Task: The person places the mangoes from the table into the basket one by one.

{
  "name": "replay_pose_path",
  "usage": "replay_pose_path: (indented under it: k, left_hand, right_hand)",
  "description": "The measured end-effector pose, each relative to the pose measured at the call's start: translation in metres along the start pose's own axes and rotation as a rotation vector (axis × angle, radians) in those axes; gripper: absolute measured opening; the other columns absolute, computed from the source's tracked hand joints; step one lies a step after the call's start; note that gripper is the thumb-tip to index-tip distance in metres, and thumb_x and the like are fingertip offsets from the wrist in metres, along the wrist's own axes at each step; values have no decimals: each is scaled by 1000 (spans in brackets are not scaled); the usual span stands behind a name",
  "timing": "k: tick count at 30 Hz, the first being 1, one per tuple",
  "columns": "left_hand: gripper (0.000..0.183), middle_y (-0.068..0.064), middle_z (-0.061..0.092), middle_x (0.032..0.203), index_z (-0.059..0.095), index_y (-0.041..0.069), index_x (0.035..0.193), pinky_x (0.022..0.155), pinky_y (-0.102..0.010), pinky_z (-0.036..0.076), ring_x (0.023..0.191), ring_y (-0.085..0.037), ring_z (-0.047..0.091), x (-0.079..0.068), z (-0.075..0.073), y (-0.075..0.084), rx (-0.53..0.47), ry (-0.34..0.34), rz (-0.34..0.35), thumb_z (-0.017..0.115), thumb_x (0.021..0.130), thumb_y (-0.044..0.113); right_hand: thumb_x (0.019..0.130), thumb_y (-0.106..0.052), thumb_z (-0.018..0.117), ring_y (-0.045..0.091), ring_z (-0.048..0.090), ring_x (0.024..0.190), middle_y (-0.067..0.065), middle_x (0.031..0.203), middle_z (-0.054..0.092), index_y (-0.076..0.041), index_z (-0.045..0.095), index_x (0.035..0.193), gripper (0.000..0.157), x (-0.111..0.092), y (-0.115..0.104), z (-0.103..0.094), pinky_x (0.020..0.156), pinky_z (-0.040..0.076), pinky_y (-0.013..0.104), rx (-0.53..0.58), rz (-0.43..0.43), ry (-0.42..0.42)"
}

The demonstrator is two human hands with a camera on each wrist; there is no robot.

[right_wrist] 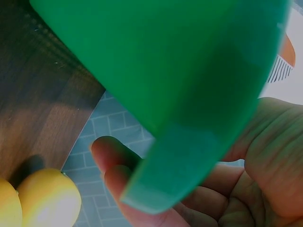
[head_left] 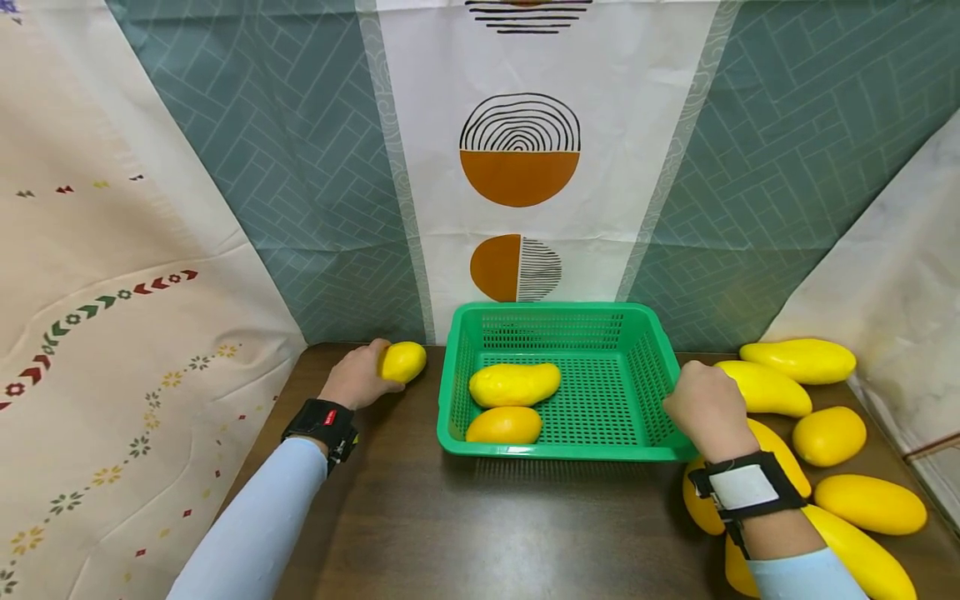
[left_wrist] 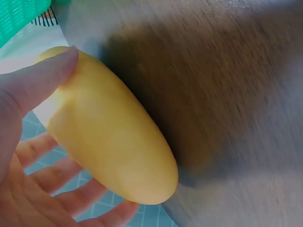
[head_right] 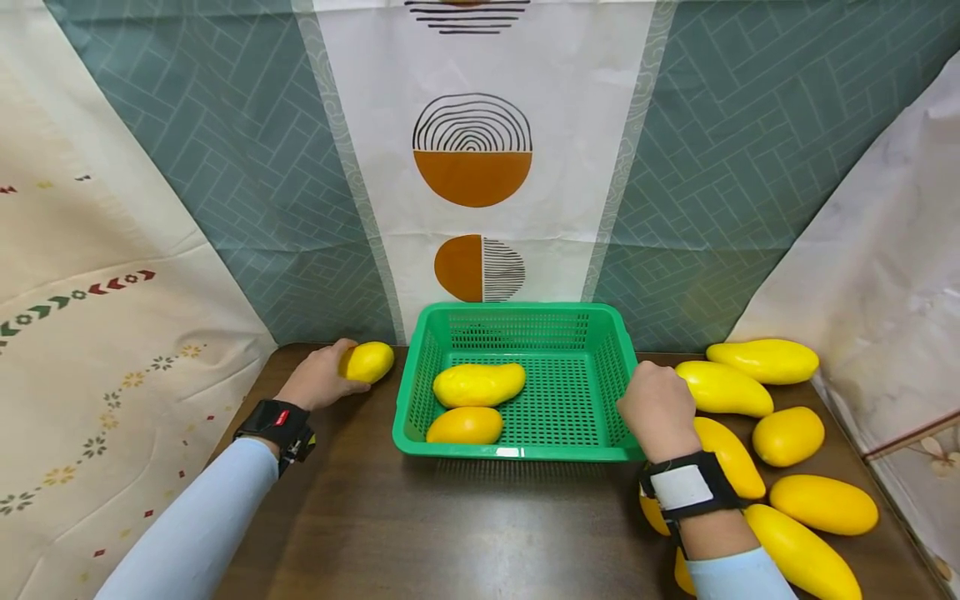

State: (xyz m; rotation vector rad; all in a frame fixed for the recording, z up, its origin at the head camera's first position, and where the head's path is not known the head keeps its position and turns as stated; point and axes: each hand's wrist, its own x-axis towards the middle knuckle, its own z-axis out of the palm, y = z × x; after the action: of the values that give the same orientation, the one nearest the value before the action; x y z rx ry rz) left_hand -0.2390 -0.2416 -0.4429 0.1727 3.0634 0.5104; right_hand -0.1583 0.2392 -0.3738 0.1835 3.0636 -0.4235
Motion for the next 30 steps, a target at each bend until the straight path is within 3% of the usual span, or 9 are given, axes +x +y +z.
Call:
replay_pose_path:
  k: [7, 12, 20, 30]
  left_hand:
    - [80, -15, 60, 116, 42, 10, 134, 82, -45, 47, 95, -29, 57, -5, -6, -2, -41, 10, -15, 77, 72, 45]
    - [81, -13, 59, 120, 39, 11, 137, 80, -43, 47, 95, -27, 57, -6, -16, 4, -73, 45, 12, 75, 73, 47]
    - [81, -5, 58, 119, 39, 17, 138, 75, -38, 45, 91, -25, 55, -4, -43, 41, -131, 162, 30, 73, 74, 51]
    - [79, -3, 56, 123, 38, 21, 139, 81, -41, 47, 98, -22, 54, -3, -55, 86, -190, 316, 124, 75, 74, 47]
  right_hand:
    - [76, -8, 61, 26, 47, 50, 9, 54, 46, 1, 55, 62, 18, 2, 1, -1, 42, 36, 29, 1, -4, 3]
    - [77, -7, 60, 25, 48, 50, 9, 55, 46, 1, 55, 62, 18, 2, 2, -2, 42, 37, 29, 8, -4, -4]
    - [78, -9, 62, 26, 48, 51, 10, 56, 47, 3, 57, 66, 17, 3, 3, -3, 43, 37, 29, 10, 5, -15]
    - [77, -6, 60, 26, 48, 51, 10, 56, 47, 1, 55, 64, 16, 1, 5, 0, 42, 36, 30, 34, -16, 13]
